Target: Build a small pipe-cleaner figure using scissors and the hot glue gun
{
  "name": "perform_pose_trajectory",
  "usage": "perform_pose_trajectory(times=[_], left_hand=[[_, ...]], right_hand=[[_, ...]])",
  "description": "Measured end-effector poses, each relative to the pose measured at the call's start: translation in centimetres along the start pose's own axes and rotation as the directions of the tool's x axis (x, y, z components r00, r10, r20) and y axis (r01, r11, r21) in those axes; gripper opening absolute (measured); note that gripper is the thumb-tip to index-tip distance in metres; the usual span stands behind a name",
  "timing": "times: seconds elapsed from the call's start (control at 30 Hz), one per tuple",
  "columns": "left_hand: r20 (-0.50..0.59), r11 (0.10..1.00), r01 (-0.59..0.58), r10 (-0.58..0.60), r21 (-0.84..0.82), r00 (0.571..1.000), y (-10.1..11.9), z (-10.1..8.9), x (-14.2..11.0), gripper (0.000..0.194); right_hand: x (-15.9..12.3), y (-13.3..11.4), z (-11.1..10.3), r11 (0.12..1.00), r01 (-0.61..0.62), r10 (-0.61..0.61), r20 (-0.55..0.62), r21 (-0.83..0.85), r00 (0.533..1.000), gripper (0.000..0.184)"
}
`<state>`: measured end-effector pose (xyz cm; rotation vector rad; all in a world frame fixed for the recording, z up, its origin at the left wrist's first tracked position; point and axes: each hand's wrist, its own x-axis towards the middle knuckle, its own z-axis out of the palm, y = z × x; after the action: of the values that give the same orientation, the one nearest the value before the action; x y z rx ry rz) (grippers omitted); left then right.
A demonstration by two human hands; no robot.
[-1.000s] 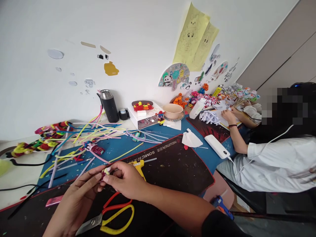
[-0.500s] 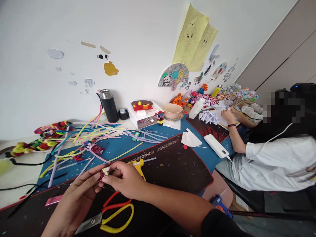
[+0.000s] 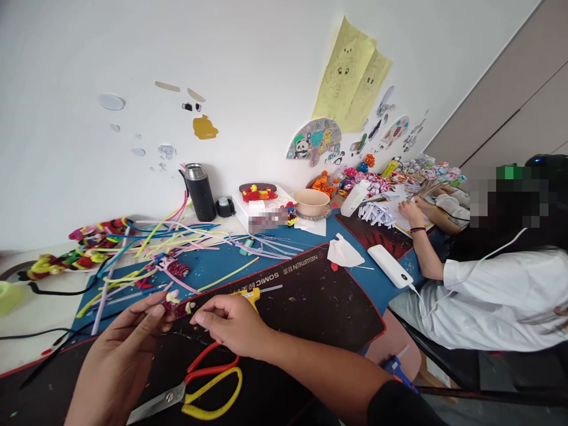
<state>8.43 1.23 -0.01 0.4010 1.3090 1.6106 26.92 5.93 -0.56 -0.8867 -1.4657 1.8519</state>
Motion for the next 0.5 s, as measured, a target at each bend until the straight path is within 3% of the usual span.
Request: perform_pose_trajectory(times=[0.27, 0.5], left_hand=[[0.055, 0.984, -0.094, 0.086, 0.149, 0.995, -0.6, 0.0, -0.3, 0.054], [0.151, 0.949, -0.129, 0.088, 0.289, 0.985, -1.2, -0.4, -0.2, 0.050]], right_hand=[[-0.2, -0.3, -0.7, 0.992, -0.009, 0.007, 0.016, 0.127, 1.000, 0.063], [-0.2, -0.1, -0.8, 0.995, -0.003, 0.001, 0.020, 0.103, 1.000, 0.059]])
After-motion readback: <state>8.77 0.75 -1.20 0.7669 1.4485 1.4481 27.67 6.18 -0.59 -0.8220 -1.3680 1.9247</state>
